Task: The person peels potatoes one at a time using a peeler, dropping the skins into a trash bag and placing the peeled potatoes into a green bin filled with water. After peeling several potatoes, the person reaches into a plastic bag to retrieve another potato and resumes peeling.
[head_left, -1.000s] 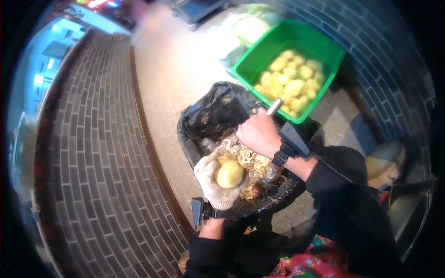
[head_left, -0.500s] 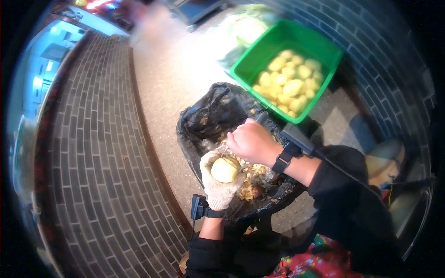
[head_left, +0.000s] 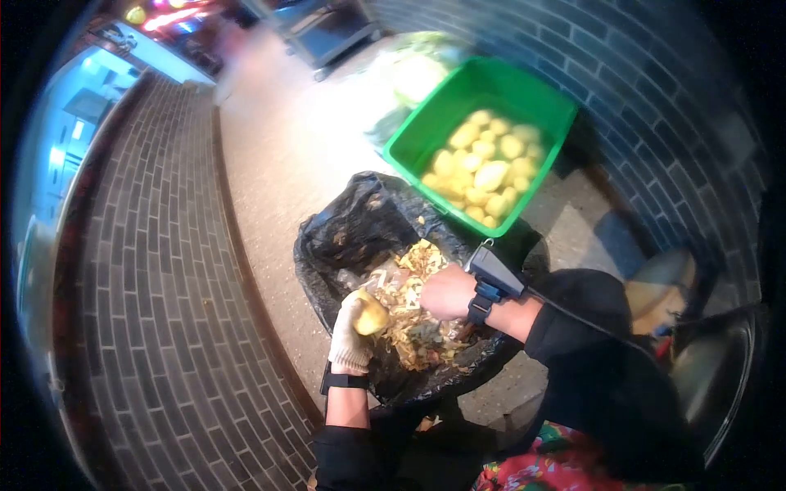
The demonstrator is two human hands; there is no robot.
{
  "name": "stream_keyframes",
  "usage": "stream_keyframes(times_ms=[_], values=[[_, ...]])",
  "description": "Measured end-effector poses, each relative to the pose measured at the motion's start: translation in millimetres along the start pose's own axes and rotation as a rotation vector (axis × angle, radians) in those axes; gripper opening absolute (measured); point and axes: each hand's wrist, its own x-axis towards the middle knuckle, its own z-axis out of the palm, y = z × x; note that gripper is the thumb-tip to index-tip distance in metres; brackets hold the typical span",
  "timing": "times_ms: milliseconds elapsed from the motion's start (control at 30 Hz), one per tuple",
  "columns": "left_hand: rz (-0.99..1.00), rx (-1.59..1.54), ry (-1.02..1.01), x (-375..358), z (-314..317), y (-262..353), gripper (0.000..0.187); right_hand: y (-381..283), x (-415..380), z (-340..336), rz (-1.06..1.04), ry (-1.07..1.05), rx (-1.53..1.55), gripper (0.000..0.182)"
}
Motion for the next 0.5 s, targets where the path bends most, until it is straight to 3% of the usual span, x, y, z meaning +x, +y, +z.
stream_keyframes(times_ms=[67,133,167,267,333,400,467,500], values=[[-0.072,-0.187,0.203,-2.5,19.5,5.9,0.042,-0.4,-10.1,1.5,-0.062,0.006,0.060,0.044],[-0.152,-0.253,0.109,7.3,20.2,11.2,0.050,-2.5,-23.3,1.5,0.104,0.125,0.177,0.046],[-0.133,-0.221,0.108,10.0,27.4,12.1,0.051,-4.8,-24.1,-0.4,0.099,-0.087,-0.142,0.051],[-0.118,-0.178,0.074,19.6,36.7,10.5,0.050,-2.5,-36.9,-10.4,0.027,-0.199,0.096,0.058],[-0.099,0.014,-0.066,32.3,39.8,5.9,0.049,-6.7,-54.9,-22.7,-0.028,-0.251,0.142,0.061],[-0.061,0.137,-0.086,44.1,69.2,13.4,0.052,-7.1,-62.5,-13.3,-0.133,-0.216,0.064,0.057],[0.183,0.632,-0.027,58.6,103.5,10.4,0.059,-9.4,-75.4,-11.9,-0.149,-0.214,0.032,0.043],[0.143,0.585,-0.052,62.1,128.6,10.9,0.067,-11.2,-79.5,-4.5,-0.150,-0.223,0.027,0.043]])
